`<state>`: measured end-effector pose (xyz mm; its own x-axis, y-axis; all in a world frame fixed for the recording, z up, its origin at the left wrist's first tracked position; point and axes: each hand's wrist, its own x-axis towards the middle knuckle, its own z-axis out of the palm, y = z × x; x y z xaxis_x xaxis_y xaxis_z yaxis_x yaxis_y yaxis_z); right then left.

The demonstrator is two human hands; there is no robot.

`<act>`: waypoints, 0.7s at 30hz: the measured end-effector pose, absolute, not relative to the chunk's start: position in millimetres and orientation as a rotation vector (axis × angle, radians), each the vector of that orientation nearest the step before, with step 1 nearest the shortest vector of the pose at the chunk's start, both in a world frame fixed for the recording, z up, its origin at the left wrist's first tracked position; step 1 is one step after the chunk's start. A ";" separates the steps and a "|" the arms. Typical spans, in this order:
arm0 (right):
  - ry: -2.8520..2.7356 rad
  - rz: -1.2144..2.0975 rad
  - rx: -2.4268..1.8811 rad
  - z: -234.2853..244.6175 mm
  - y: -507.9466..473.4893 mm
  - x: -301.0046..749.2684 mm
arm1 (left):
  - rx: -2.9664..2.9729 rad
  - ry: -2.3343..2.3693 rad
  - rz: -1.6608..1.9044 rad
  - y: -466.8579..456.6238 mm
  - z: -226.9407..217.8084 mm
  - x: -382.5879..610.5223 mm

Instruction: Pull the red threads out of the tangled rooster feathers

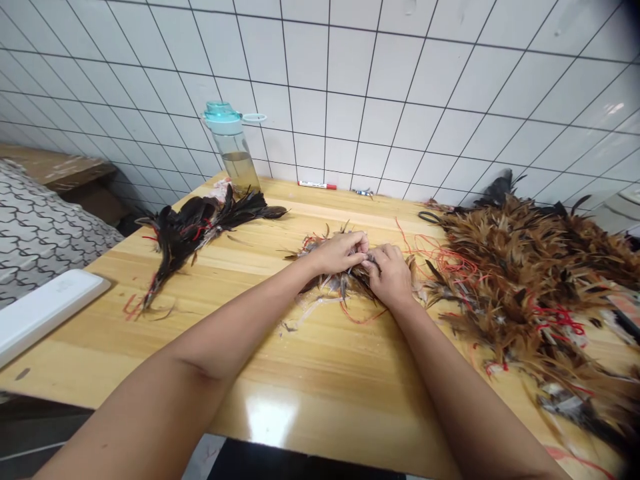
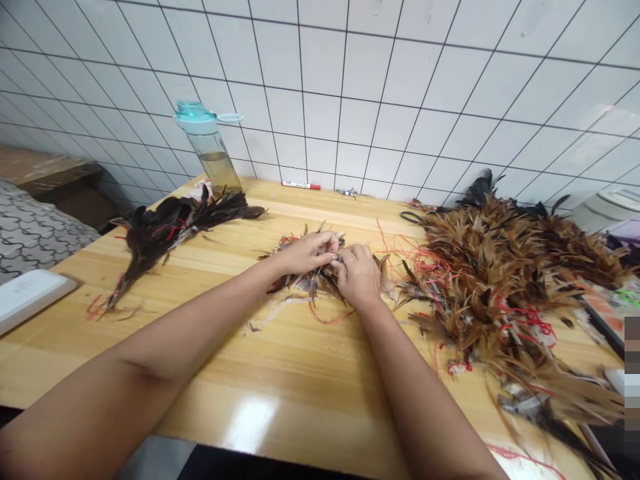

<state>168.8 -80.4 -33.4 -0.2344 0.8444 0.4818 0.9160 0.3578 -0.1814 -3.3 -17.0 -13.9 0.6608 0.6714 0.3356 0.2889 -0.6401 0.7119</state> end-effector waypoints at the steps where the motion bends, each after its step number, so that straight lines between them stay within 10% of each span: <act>1: -2.143 -0.166 -1.531 -33.0 -79.3 169.2 | 2.223 0.734 0.779 -17.1 -14.2 -3.3; 21: -2.022 -0.100 -1.962 -31.8 -79.0 177.4 | 1.557 0.685 0.949 -7.9 -7.5 -12.7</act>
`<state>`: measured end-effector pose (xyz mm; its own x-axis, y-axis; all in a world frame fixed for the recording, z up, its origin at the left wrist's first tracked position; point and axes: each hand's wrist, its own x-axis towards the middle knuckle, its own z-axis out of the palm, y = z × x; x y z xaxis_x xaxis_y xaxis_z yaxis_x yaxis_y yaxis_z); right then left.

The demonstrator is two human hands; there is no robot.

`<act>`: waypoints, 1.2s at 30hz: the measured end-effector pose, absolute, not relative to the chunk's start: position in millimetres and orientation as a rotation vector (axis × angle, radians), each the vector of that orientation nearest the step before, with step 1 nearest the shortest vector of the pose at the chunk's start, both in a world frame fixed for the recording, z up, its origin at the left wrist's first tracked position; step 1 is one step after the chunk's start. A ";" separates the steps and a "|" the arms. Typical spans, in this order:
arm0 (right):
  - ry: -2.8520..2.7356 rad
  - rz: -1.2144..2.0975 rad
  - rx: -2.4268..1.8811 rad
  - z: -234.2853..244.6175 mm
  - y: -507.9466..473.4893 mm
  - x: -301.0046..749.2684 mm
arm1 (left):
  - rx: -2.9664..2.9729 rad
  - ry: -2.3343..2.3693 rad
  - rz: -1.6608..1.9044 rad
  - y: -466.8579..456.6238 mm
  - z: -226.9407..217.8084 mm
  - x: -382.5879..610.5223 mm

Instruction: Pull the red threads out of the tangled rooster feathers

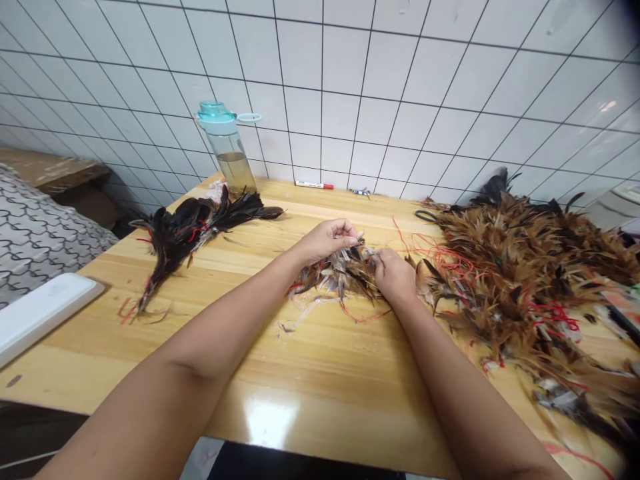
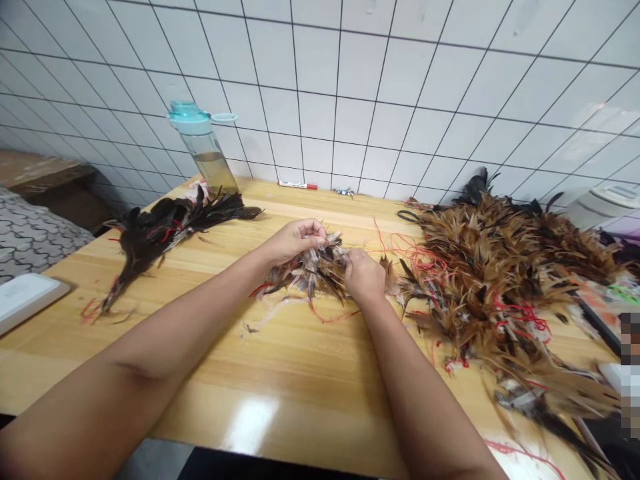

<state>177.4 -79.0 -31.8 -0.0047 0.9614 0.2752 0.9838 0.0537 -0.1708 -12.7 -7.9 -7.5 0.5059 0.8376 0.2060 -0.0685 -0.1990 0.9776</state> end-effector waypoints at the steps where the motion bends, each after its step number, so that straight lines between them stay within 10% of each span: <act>1: -2.007 -0.105 -1.932 -32.1 -79.5 176.4 | 1.543 0.672 0.950 -8.1 -7.9 -11.6; 36: -1.668 0.363 -1.436 -31.0 -76.2 170.0 | 1.327 0.661 1.071 -30.2 -8.8 12.9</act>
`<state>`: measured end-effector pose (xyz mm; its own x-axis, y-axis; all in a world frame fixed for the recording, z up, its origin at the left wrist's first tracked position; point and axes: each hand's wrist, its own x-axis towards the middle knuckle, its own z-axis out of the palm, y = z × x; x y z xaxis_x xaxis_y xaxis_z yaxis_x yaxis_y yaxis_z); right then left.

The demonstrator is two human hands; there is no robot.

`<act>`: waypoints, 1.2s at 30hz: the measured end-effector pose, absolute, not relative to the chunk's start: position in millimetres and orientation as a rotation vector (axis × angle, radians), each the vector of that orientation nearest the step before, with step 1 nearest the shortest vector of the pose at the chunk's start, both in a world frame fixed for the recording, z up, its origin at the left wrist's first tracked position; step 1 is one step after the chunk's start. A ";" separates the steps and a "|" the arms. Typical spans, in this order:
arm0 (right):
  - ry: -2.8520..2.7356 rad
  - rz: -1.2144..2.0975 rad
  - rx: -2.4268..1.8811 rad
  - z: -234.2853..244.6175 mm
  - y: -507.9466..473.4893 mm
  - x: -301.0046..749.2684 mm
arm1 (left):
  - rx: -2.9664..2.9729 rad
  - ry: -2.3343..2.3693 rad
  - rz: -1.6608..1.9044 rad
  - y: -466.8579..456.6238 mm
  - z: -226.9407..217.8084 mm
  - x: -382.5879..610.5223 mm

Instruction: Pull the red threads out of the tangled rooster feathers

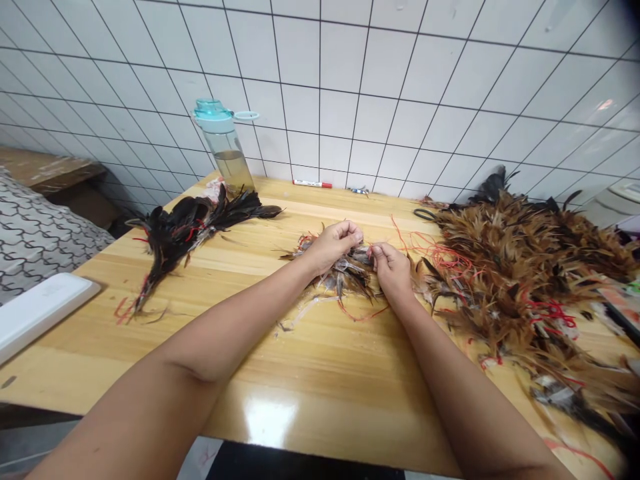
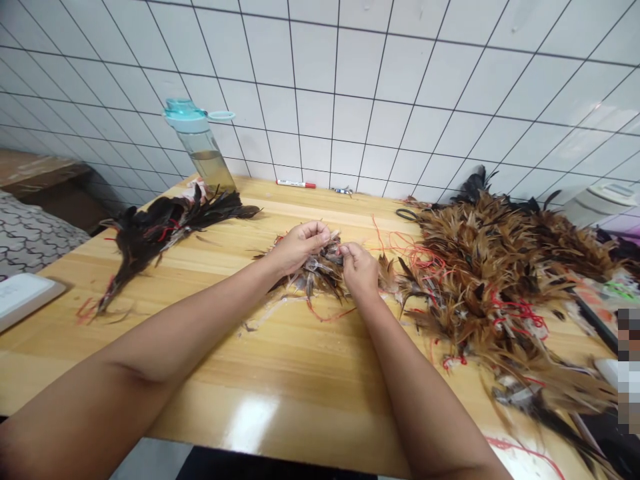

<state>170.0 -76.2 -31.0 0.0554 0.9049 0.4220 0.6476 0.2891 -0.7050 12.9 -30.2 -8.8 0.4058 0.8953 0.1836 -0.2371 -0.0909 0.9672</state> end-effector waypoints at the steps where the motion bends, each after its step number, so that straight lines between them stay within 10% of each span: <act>1: -1.668 0.374 -1.425 -31.6 -75.8 170.0 | 1.310 0.658 1.066 -29.9 -8.7 12.7; 20: -1.711 0.264 -1.473 -36.1 -73.8 173.1 | 1.452 0.768 1.182 -18.1 10.5 -8.5; 30: -1.966 -0.049 -1.463 -42.8 -74.0 175.1 | 2.311 1.621 0.848 9.1 26.7 -65.7; 36: -2.008 -0.073 -1.453 -43.7 -74.9 172.3 | 2.540 1.337 0.502 -11.4 47.0 -66.1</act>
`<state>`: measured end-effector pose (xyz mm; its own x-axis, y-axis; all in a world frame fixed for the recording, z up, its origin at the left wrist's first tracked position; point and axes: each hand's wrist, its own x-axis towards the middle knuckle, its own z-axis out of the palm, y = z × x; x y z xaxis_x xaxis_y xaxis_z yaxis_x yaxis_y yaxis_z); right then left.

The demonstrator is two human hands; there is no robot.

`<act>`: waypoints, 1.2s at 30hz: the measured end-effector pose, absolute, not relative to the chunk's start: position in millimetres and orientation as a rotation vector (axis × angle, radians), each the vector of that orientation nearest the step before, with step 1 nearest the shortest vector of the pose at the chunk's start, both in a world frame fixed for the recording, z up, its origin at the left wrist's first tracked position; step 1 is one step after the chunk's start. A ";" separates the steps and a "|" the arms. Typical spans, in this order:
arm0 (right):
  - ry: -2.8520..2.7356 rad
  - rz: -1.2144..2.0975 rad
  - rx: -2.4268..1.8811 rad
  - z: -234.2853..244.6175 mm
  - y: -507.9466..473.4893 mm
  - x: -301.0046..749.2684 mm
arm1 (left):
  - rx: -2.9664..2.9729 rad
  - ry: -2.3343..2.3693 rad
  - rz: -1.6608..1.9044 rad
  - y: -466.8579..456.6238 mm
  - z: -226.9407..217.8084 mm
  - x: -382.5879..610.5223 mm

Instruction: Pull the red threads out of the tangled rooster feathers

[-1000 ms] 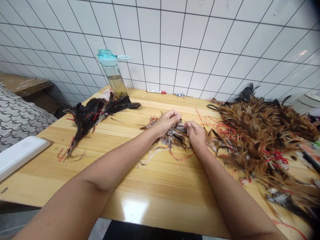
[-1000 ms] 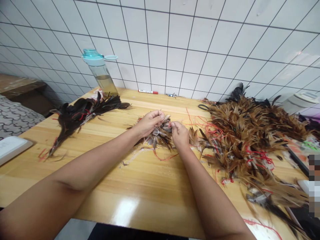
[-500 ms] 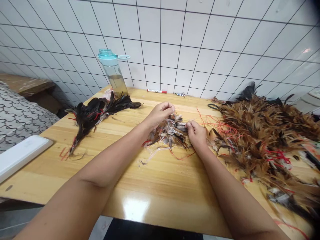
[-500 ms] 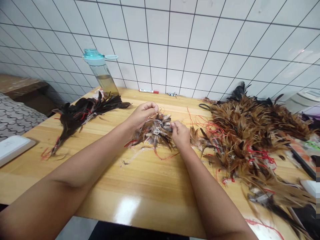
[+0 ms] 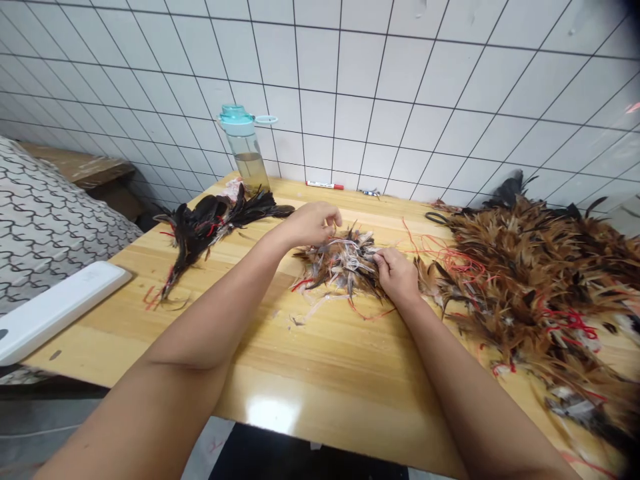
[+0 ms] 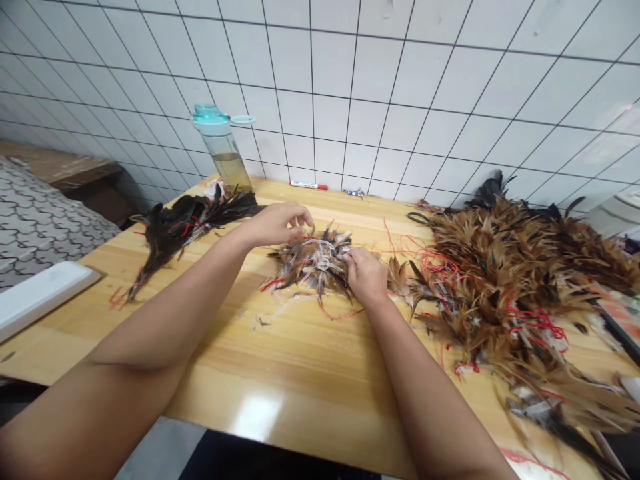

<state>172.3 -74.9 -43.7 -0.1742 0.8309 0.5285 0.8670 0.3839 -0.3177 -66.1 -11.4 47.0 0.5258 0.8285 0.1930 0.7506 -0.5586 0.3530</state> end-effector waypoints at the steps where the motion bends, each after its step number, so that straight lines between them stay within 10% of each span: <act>1: -2.010 -0.073 -1.451 -43.4 -75.4 171.8 | 2.538 1.215 0.423 -17.7 49.9 -60.3; 7: -2.010 -0.058 -1.416 -40.0 -80.5 168.8 | 2.649 0.923 0.116 -31.6 37.5 -31.5; 27: -1.437 0.772 -1.192 -32.1 -75.0 152.8 | 1.678 0.621 0.644 -24.5 16.7 -23.4; 36: -1.534 0.609 -1.286 -37.6 -69.3 161.7 | 1.334 0.681 0.829 -11.8 21.4 -44.2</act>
<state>161.7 -69.3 -37.6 0.0679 0.9276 0.3673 0.4226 0.3067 -0.8528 -44.2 -11.8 21.4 0.5519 0.8331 0.0363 -0.1260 0.0403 0.9912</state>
